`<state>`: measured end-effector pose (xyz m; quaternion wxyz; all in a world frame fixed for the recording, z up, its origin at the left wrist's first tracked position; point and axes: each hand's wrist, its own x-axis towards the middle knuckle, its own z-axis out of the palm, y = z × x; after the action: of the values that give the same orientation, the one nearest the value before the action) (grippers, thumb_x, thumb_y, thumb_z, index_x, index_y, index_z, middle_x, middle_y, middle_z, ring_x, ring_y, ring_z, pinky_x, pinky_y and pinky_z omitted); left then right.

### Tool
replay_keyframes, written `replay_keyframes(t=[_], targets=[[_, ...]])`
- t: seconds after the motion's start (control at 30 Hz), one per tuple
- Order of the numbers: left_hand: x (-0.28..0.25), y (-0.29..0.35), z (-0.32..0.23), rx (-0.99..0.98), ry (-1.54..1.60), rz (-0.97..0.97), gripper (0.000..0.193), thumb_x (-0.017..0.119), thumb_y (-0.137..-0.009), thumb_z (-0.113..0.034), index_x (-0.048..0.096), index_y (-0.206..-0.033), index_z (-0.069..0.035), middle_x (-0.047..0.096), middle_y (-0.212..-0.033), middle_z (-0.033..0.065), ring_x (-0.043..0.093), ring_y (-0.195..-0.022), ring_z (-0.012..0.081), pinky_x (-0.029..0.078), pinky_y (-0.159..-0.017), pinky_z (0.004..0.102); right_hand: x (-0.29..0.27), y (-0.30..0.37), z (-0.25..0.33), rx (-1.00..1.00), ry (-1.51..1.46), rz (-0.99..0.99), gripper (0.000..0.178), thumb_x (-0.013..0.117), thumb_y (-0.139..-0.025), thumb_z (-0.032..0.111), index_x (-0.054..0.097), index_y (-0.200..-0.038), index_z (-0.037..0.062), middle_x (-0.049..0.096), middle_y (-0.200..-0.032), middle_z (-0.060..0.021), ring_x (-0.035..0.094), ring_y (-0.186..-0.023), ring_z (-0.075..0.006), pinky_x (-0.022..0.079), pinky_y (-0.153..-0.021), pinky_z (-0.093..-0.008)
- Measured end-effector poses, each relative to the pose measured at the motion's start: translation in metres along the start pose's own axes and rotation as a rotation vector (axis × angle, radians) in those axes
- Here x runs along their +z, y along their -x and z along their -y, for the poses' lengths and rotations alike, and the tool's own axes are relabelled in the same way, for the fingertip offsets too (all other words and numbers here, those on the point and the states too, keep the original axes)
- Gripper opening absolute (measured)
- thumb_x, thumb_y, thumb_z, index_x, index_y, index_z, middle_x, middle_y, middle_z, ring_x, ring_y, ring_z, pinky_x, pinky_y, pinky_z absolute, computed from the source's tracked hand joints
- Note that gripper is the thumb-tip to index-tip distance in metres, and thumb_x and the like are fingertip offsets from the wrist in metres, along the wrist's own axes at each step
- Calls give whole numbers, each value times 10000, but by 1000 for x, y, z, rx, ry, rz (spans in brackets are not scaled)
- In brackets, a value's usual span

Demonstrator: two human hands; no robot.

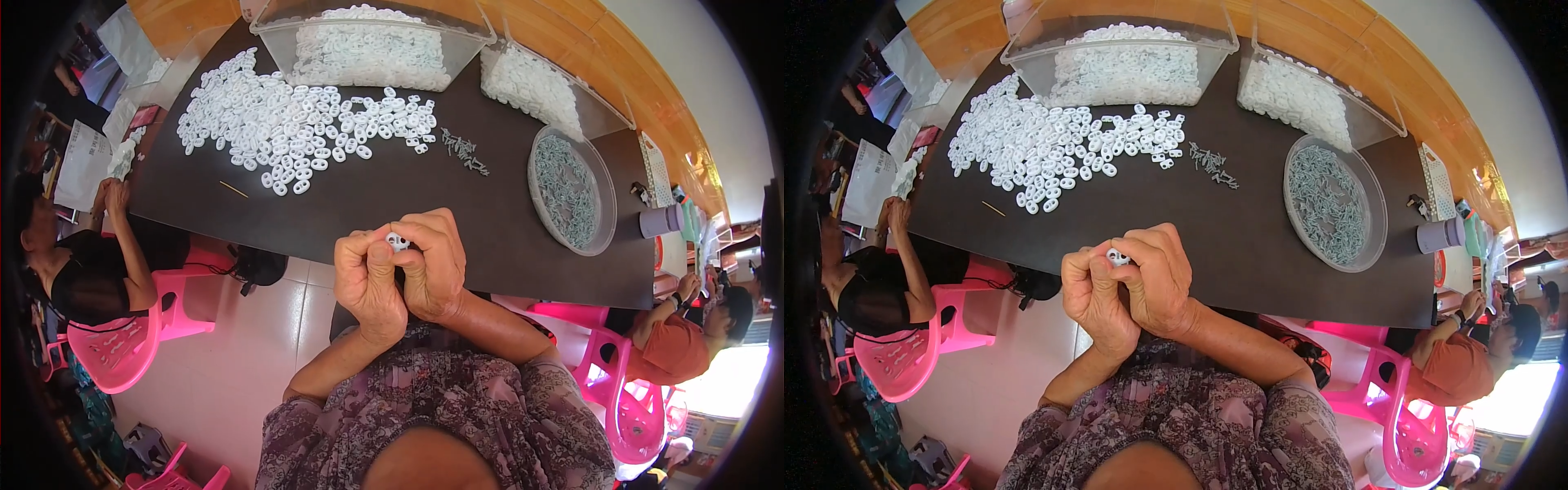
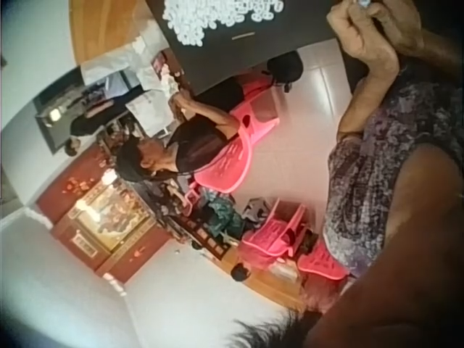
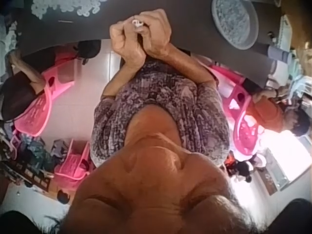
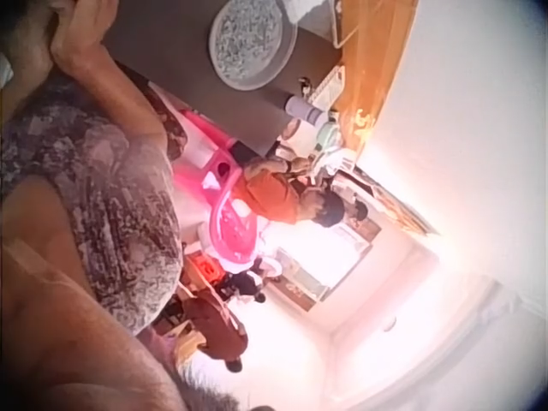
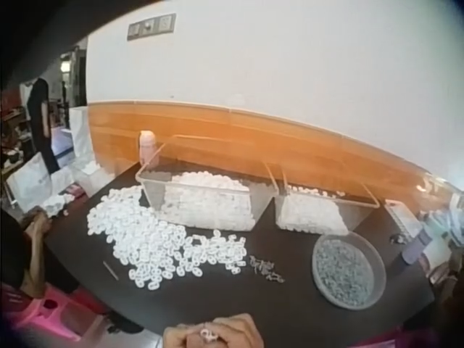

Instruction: Assembling small white plastic components by inserting tiny metal pins into pre-drilled holes at a workshop table.

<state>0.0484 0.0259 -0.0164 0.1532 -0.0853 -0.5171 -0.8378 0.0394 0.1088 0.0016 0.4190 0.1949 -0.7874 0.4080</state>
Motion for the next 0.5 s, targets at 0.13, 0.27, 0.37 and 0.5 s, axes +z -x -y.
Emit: replay_keyframes(t=[0.13,0.27,0.37,0.5], targets=[[2,0,-1,58,-18,-2,114,504,-953,-103,528,-972,7,475,-820,0,410,-728,61,368,-670,201,1,2,-3,-31,-1,-6,223,644,-772,35,559,-968,-29,562,-819,-142,519,-666,-254,434,-560,-327],[0,0,5,46,-53,-4,118,508,-953,-111,522,-966,6,474,-816,0,409,-723,57,368,-660,198,4,6,-9,-6,-6,8,166,591,-874,125,553,-953,-16,567,-823,-128,511,-661,-239,425,-568,-322],[2,-1,6,18,-63,-21,124,510,-955,-119,521,-959,4,475,-802,-3,407,-710,48,369,-643,194,5,6,-14,-24,-13,2,151,590,-875,115,549,-937,-16,565,-807,-130,507,-649,-238,416,-556,-321],[-1,0,7,-17,-86,-23,130,500,-962,-127,529,-921,-7,516,-802,-7,446,-737,41,396,-677,197,5,6,-13,-10,-6,33,139,591,-870,94,548,-945,-15,567,-806,-135,513,-642,-245,416,-560,-321]])
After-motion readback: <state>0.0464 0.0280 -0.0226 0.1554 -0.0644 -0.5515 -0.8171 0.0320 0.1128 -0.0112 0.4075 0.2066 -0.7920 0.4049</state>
